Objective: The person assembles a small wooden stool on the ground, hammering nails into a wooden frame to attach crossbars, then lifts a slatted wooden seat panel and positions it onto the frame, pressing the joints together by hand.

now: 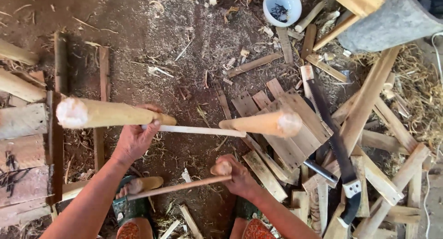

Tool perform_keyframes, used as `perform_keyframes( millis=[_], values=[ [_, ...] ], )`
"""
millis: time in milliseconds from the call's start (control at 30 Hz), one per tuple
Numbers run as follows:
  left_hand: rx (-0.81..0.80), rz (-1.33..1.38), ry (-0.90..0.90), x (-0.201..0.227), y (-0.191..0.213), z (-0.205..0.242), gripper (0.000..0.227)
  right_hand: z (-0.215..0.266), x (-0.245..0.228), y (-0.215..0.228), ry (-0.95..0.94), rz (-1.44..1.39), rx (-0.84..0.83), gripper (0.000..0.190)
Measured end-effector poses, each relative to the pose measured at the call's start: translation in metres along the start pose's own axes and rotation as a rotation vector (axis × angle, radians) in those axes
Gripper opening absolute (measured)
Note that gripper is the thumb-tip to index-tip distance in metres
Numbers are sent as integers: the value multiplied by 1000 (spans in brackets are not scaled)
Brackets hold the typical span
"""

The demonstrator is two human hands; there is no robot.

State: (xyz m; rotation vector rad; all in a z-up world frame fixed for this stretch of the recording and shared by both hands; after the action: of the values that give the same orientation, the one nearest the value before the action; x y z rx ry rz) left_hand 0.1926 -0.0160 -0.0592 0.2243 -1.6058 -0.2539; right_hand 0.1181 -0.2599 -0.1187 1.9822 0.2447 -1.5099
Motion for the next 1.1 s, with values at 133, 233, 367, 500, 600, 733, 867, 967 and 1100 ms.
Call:
perform_keyframes(
  millis=[133, 233, 367, 500, 600, 733, 867, 967, 1100],
  values=[
    [12, -54, 62, 5, 4, -1, 35, -3, -25, 9, 99, 17, 74, 18],
    [31, -67, -32, 22, 13, -1, 26, -2, -29, 12, 108, 73, 118, 17],
    [5, -29, -287, 86, 18, -13, 49, 3, -21, 23, -63, 5, 159, 28],
    [68, 219, -232, 45, 13, -19, 65, -5, -30, 22, 11, -23, 155, 23],
    [24, 72, -64, 8, 0, -22, 29, -2, -22, 19, -7, 17, 129, 26],
    [104, -222, -68, 19, -2, -20, 17, 7, -22, 15, 20, 85, 98, 30],
    [186, -247, 2, 20, 1, -21, 36, 3, -33, 19, 47, 87, 20, 20],
    [193, -242, -49, 23, 2, -20, 34, 18, -5, 22, -243, -72, -58, 57],
    [172, -299, -22, 30, -1, -21, 34, 38, 32, 71, -445, -201, 66, 50]
  ],
)
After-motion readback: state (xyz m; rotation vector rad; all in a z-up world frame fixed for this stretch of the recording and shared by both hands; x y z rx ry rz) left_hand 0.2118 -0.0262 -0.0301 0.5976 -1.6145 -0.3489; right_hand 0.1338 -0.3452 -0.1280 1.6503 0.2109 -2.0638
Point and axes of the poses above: each hand's wrist, its own z-axis away from the middle knuckle, its own y-axis out of the back of the hand, x = y × z, the point moved 9 cm from there along -z, towards the middle knuckle, and after that the axes turned 10 degrees about -z, right-handed, at the moved point
